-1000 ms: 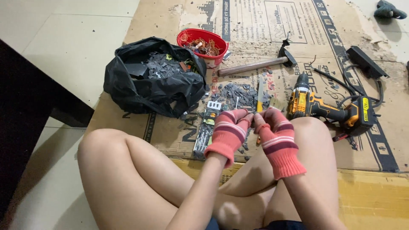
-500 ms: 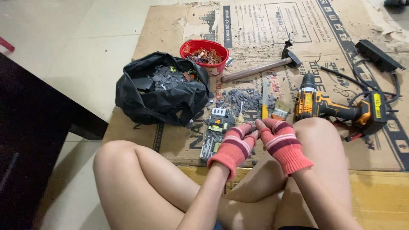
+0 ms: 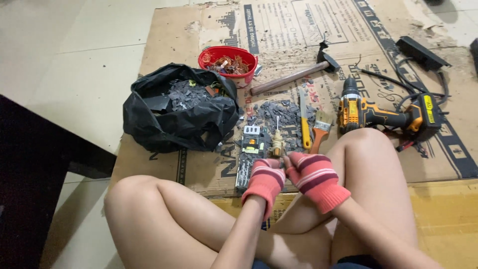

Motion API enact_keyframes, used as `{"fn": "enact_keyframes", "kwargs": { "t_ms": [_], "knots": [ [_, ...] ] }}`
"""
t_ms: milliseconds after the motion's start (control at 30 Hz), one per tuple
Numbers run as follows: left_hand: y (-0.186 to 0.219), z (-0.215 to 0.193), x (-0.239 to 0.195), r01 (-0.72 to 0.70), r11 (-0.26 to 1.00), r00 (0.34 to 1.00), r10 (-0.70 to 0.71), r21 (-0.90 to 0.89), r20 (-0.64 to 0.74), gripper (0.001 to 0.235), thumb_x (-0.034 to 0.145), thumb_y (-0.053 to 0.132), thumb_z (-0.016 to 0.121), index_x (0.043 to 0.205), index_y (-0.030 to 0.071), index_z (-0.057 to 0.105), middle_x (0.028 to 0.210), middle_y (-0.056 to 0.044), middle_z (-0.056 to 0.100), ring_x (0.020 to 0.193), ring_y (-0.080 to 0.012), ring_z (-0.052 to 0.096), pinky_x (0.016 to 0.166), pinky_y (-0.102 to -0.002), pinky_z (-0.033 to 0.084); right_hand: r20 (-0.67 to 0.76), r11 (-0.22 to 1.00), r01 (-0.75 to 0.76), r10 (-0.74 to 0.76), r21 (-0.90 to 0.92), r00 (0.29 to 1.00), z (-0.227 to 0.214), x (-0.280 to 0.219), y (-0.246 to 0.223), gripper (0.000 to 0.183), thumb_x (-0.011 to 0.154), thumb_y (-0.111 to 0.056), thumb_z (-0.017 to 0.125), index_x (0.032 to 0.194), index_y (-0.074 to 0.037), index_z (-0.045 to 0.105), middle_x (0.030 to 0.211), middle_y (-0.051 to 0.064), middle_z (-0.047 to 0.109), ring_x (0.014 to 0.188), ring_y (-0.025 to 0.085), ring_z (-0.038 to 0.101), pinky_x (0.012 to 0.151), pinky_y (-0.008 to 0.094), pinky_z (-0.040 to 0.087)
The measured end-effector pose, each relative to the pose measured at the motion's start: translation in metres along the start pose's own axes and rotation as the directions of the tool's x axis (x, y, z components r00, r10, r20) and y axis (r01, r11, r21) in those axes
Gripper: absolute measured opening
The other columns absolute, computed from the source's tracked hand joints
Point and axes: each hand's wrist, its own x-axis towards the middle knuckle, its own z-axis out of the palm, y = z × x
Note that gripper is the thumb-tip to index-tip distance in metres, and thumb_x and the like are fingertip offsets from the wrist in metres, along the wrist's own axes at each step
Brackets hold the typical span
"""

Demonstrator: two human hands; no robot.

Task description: The person sits on the floor and uses a screwdriver to remove screws from a small electronic device. They manipulate the device and its components while surrounded by tools and debris.

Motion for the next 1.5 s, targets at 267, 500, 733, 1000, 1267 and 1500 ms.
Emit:
{"fn": "enact_keyframes", "kwargs": {
  "t_ms": [267,500,733,1000,1267,1500],
  "knots": [
    [-0.004,0.001,-0.004,-0.133,0.987,0.987,0.14,0.09,-0.077,0.042,0.089,0.041,0.064,0.13,0.032,0.067,0.129,-0.002,0.068,0.126,-0.026,0.062,0.108,-0.041,0.048,0.009,0.995,0.058,-0.058,-0.084,0.998,0.011,0.005,0.01,0.017,0.083,-0.034,0.066,0.081,-0.018,0.06,0.068,0.012,0.067,0.073,0.036,0.073,0.066,0.047,0.059],
    [-0.001,0.002,-0.009,-0.246,0.946,0.949,0.279,0.21,-0.146,0.035,0.09,0.034,0.065,0.124,0.029,0.071,0.12,-0.005,0.072,0.119,-0.0281,0.066,0.104,-0.041,0.052,0.02,0.824,-0.272,0.302,0.497,0.953,-0.016,0.006,-0.014,0.028,0.097,-0.034,0.055,0.079,-0.017,0.069,0.062,0.009,0.066,0.074,0.029,0.072,0.075,0.04,0.059],
    [-0.004,0.002,-0.015,-0.325,0.89,0.901,0.394,0.319,-0.181,0.03,0.09,0.028,0.065,0.12,0.027,0.074,0.112,-0.007,0.076,0.114,-0.0298,0.069,0.101,-0.042,0.055,0.2,0.653,-0.338,0.279,0.677,0.939,-0.02,0.0,-0.009,0.028,0.096,-0.019,0.055,0.078,-0.006,0.072,0.065,0.003,0.058,0.068,0.02,0.06,0.067,0.031,0.055],
    [-0.017,0.014,-0.009,-0.386,0.863,0.84,0.475,0.327,-0.262,0.031,0.088,0.028,0.067,0.119,0.029,0.074,0.109,-0.003,0.077,0.113,-0.0293,0.07,0.098,-0.044,0.058,0.328,0.413,-0.402,0.241,0.817,0.913,-0.007,0.007,0.007,0.026,0.097,-0.015,0.058,0.077,-0.003,0.07,0.062,0.006,0.057,0.058,0.013,0.058,0.055,0.021,0.049],
    [-0.001,0.011,-0.025,-0.328,0.872,0.84,0.445,0.363,-0.312,0.034,0.09,0.033,0.065,0.123,0.029,0.071,0.114,-0.003,0.074,0.114,-0.0303,0.069,0.099,-0.045,0.057,0.21,0.275,-0.286,0.273,0.918,0.939,-0.004,0.008,-0.002,0.032,0.092,-0.008,0.061,0.061,-0.006,0.056,0.047,0.005,0.04,0.038,0.011,0.048,0.037,0.018,0.037],
    [0.006,0.0,-0.057,-0.197,0.894,0.837,0.367,0.403,-0.405,0.037,0.092,0.039,0.062,0.127,0.029,0.069,0.121,-0.003,0.071,0.116,-0.0315,0.067,0.101,-0.047,0.056,0.344,0.274,-0.492,0.447,0.826,0.826,-0.002,0.025,0.005,0.023,0.091,-0.007,0.056,0.106,0.002,0.071,0.06,0.014,0.051,0.044,0.02,0.049,0.037,0.031,0.038]
  ]
}}
